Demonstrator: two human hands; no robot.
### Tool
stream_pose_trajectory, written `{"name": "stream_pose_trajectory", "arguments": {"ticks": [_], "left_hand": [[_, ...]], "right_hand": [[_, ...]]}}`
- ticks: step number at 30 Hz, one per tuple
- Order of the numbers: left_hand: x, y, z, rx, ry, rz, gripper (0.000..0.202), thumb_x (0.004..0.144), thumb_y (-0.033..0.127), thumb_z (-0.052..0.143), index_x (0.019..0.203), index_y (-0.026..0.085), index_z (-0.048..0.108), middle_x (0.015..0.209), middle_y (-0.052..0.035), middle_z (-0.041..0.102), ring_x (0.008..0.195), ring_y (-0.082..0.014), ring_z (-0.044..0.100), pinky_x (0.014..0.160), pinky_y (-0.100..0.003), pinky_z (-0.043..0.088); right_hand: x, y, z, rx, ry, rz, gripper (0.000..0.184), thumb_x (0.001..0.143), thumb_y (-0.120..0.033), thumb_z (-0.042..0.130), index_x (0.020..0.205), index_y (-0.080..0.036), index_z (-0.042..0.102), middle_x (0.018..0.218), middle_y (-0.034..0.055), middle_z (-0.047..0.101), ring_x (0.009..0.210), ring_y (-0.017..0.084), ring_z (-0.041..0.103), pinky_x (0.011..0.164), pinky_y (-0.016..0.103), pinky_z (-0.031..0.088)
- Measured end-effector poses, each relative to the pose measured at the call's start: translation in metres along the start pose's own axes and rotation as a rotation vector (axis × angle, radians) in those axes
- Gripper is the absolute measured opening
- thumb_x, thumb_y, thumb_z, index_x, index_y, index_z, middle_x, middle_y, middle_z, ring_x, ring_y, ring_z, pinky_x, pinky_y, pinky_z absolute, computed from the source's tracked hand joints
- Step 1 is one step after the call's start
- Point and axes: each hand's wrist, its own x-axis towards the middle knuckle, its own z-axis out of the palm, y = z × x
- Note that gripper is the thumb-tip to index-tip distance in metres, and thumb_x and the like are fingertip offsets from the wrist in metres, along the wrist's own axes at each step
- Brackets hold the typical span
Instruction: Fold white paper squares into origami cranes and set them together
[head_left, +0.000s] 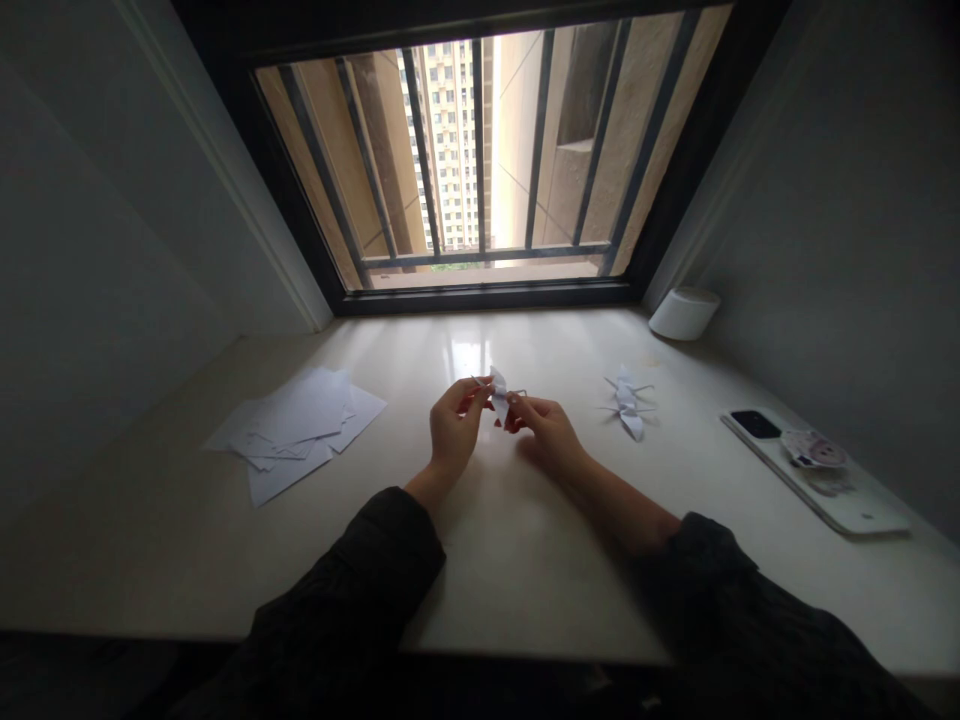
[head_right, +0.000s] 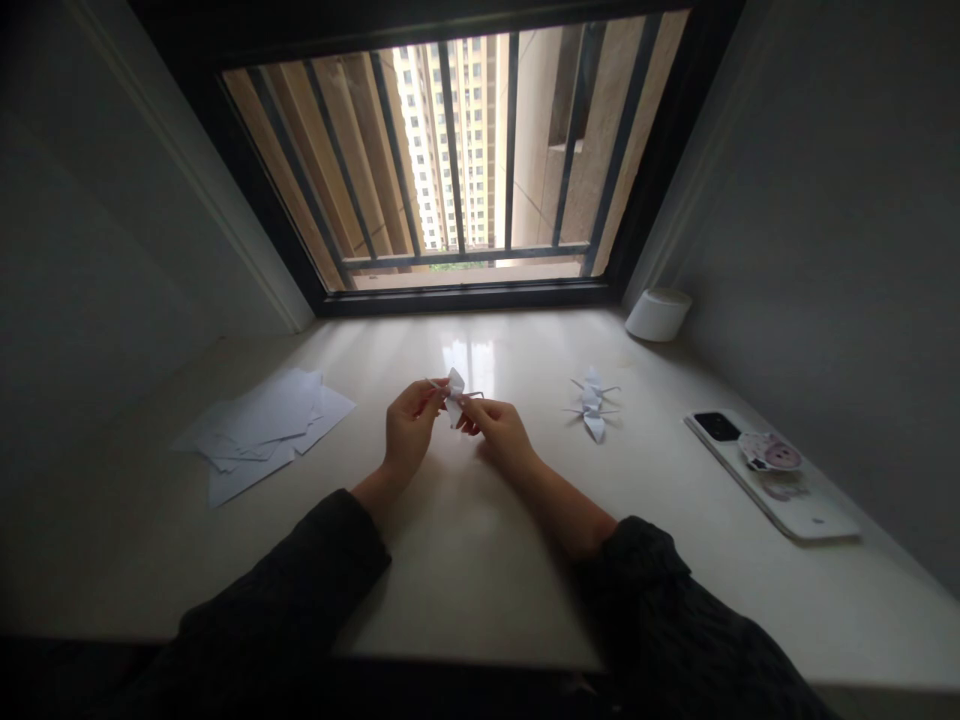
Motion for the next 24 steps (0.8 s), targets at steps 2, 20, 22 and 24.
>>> {"name": "stream_pose_trajectory", "arguments": {"ticks": [2, 20, 22, 24], "left_hand": [[-0.0011, -0.0007, 0.0008, 0.038, -0.009, 0.018, 0.021, 0.079, 0.035, 0.064, 0.092, 0.019, 0.069, 0.087, -0.0044, 0.071, 0.071, -0.0146, 0.065, 0.062, -0.024, 0.049], [-0.0006, -0.0059, -0.0008, -0.003, -0.218, 0.065, 0.031, 0.083, 0.028, 0.059, 0.112, 0.019, 0.063, 0.104, -0.0083, 0.069, 0.075, -0.014, 0.066, 0.07, -0.027, 0.052], [-0.0002, -0.0067, -0.0003, 0.0, -0.234, 0.07, 0.033, 0.082, 0.026, 0.06, 0.115, 0.019, 0.062, 0.104, -0.0083, 0.069, 0.076, -0.0142, 0.066, 0.071, -0.027, 0.052], [-0.0002, -0.0067, 0.0001, 0.028, -0.232, 0.057, 0.036, 0.08, 0.026, 0.063, 0.115, 0.019, 0.062, 0.103, -0.0083, 0.07, 0.074, -0.0144, 0.066, 0.069, -0.026, 0.052]], "right_hand": [[-0.0004, -0.0001, -0.0001, 0.02, 0.012, 0.021, 0.033, 0.07, -0.051, 0.068, 0.065, -0.018, 0.07, 0.062, 0.0025, 0.064, 0.057, 0.013, 0.052, 0.058, 0.028, 0.041], [0.0005, 0.0005, -0.0027, 0.248, 0.051, 0.153, 0.028, 0.066, -0.042, 0.075, 0.058, -0.017, 0.068, 0.058, 0.0006, 0.059, 0.053, 0.009, 0.046, 0.053, 0.025, 0.035], [0.0007, 0.0011, -0.0034, 0.269, 0.059, 0.165, 0.029, 0.067, -0.043, 0.074, 0.057, -0.017, 0.067, 0.057, -0.0002, 0.057, 0.053, 0.009, 0.046, 0.053, 0.025, 0.035], [0.0006, 0.0018, -0.0037, 0.269, 0.058, 0.169, 0.031, 0.069, -0.046, 0.072, 0.058, -0.017, 0.067, 0.057, -0.0001, 0.057, 0.053, 0.009, 0.046, 0.053, 0.025, 0.036]]}}
